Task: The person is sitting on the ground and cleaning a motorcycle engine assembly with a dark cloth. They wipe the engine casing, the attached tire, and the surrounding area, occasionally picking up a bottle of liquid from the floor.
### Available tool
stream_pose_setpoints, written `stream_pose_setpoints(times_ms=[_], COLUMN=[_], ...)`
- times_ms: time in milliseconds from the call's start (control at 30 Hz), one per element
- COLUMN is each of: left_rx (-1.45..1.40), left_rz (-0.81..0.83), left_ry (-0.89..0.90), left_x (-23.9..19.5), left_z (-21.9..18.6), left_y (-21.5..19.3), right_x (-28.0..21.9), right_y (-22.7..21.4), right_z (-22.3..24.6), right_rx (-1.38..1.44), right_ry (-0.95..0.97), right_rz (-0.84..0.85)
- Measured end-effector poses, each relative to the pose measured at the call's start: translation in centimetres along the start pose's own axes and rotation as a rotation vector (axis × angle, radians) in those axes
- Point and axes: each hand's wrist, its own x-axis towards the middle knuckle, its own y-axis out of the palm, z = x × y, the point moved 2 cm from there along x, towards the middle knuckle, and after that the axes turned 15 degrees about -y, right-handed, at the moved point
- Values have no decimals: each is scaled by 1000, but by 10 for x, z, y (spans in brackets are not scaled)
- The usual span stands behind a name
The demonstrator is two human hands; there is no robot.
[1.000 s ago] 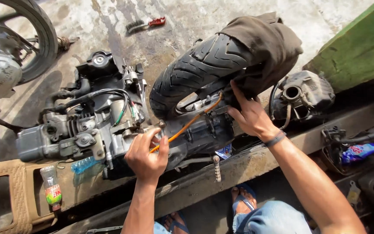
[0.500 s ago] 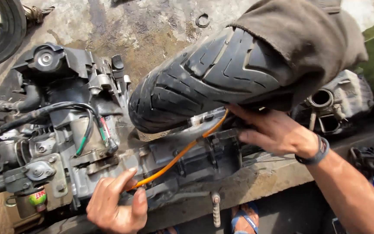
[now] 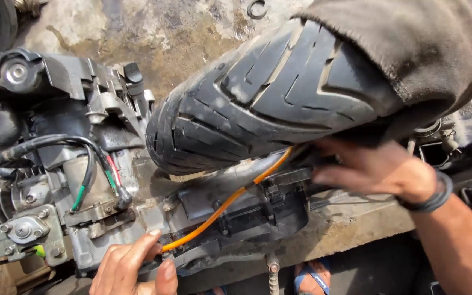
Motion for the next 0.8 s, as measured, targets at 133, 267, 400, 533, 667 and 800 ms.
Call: stream_pose_setpoints(times_ms=[133, 267, 400, 533, 667, 800], left_rx=[15, 49, 44, 31, -32, -67], left_rz=[-22, -5, -36, -80, -109, -215], left_ry=[38, 14, 9, -11, -22, 83], left_x=[-4, -5, -1, 0, 1, 9], left_z=[12, 13, -2, -10, -17, -30], left_y=[5, 10, 6, 8, 6, 7], right_x=[-7, -4, -20, 6, -10, -3], right_y=[14, 1, 30, 6, -2, 14], right_z=[18, 19, 10, 31, 28, 17], right_rx=[109, -109, -305, -341, -378, -304], right_ry=[415, -40, -2, -122, -113, -130], right_rz=[350, 59, 217, 164, 110, 89])
